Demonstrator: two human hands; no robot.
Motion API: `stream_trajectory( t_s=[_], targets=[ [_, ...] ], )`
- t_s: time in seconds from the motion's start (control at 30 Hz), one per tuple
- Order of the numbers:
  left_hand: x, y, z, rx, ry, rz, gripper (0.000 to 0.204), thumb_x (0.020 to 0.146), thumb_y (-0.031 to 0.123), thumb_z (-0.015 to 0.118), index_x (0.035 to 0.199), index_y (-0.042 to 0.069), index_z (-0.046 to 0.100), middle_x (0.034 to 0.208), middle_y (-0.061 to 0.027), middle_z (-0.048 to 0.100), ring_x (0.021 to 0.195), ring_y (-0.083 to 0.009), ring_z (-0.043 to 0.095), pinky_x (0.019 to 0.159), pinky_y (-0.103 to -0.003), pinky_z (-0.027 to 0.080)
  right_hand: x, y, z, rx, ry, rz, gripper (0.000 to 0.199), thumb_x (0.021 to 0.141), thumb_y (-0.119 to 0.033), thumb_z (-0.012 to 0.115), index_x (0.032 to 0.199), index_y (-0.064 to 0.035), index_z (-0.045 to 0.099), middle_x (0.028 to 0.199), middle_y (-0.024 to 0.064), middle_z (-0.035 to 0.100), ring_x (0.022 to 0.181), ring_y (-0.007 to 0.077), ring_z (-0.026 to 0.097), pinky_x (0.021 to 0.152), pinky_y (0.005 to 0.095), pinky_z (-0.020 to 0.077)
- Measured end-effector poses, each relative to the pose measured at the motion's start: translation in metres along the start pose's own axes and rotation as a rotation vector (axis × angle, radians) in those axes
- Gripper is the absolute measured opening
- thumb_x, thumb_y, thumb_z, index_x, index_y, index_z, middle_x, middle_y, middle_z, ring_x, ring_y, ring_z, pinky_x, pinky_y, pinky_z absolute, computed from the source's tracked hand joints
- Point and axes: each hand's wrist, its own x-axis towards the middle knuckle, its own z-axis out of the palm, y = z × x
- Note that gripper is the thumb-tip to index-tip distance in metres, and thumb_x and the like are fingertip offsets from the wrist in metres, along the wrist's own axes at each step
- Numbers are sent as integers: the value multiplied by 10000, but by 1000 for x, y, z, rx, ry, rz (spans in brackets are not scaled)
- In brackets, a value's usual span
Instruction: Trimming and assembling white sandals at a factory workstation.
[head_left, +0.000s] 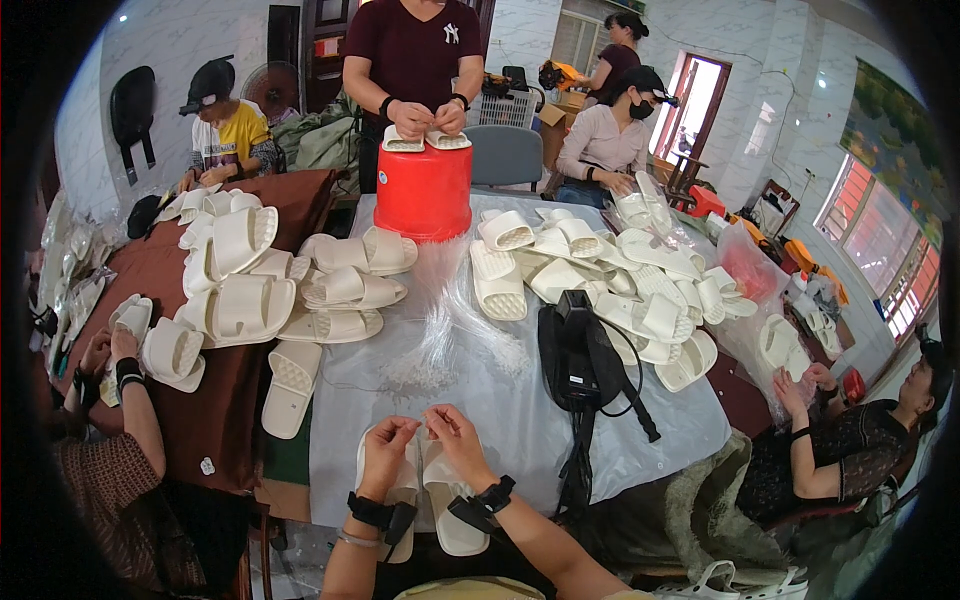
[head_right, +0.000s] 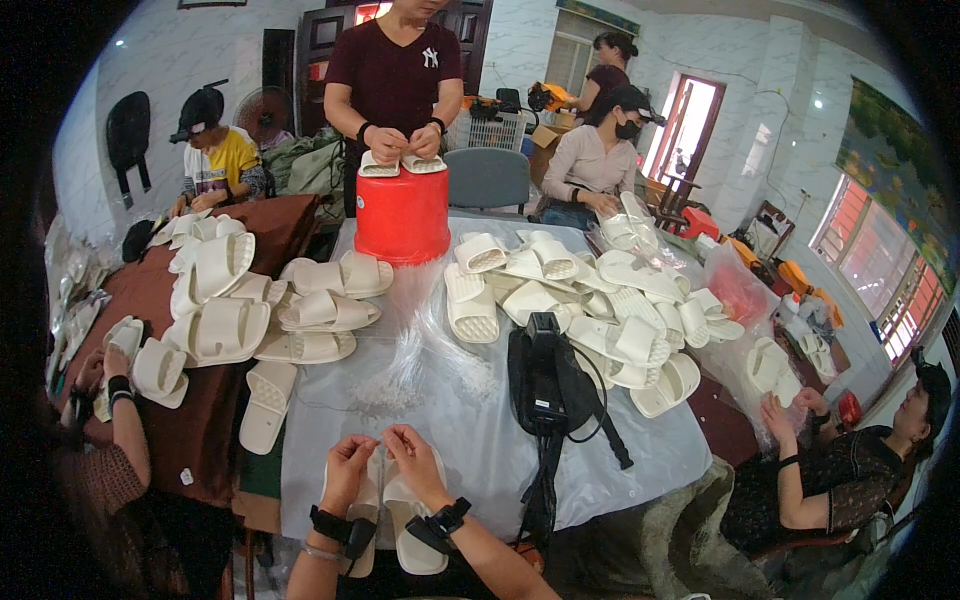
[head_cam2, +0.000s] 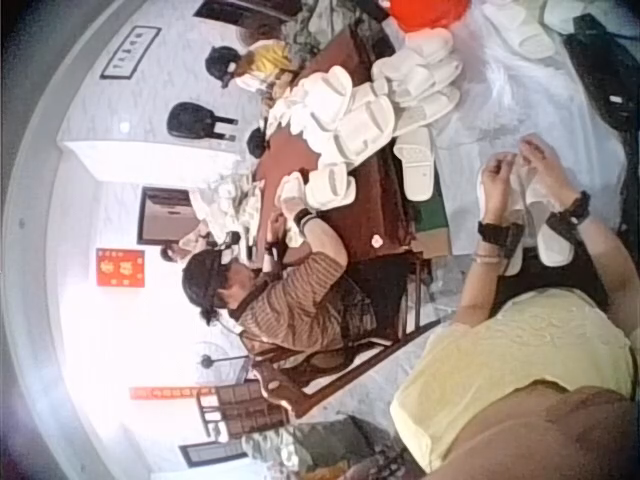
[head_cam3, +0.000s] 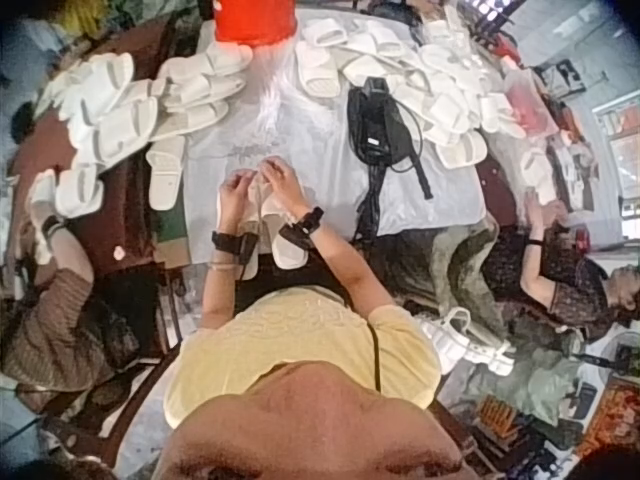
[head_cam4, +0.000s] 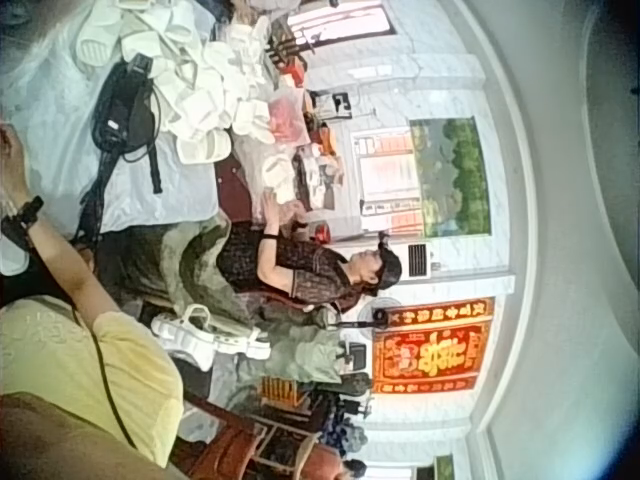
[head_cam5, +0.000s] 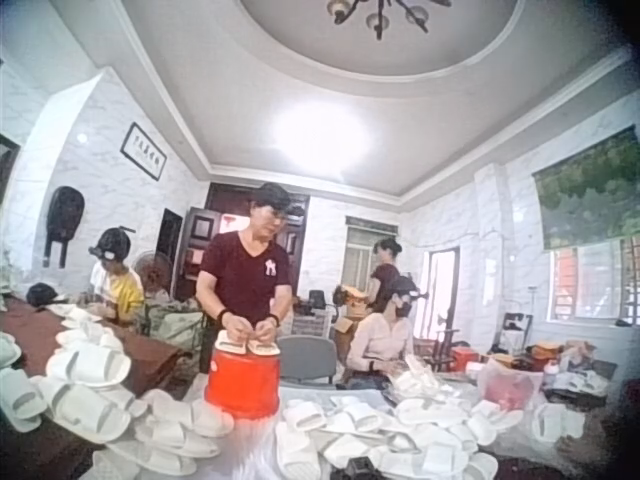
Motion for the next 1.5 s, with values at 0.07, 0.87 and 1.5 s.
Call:
stream_trajectory(
  t_s=[0.07,0.87,1.5],
  targets=[
    [-1,2,0,6,-1,-14,66,825,70,576,845,16,608,771,17,588,696,-42,487,638,-184,382,0,0,0,6,4,12,214,888,-212,504,962,-11,522,774,-7,509,696,69,467,644,202,395],
    [-2,0,0,38,144,-33,70,794,100,629,821,49,590,690,61,523,566,-20,399,496,-171,311,-4,0,7,-298,31,-62,177,875,-160,526,950,-1,542,746,-1,548,668,57,496,605,191,408],
    [1,-2,1,31,107,-27,95,819,73,595,866,-7,574,796,0,581,716,-59,514,655,-186,419,-1,7,10,-332,42,-135,178,875,-179,528,918,-7,523,723,48,547,644,112,510,583,248,418]
  ],
)
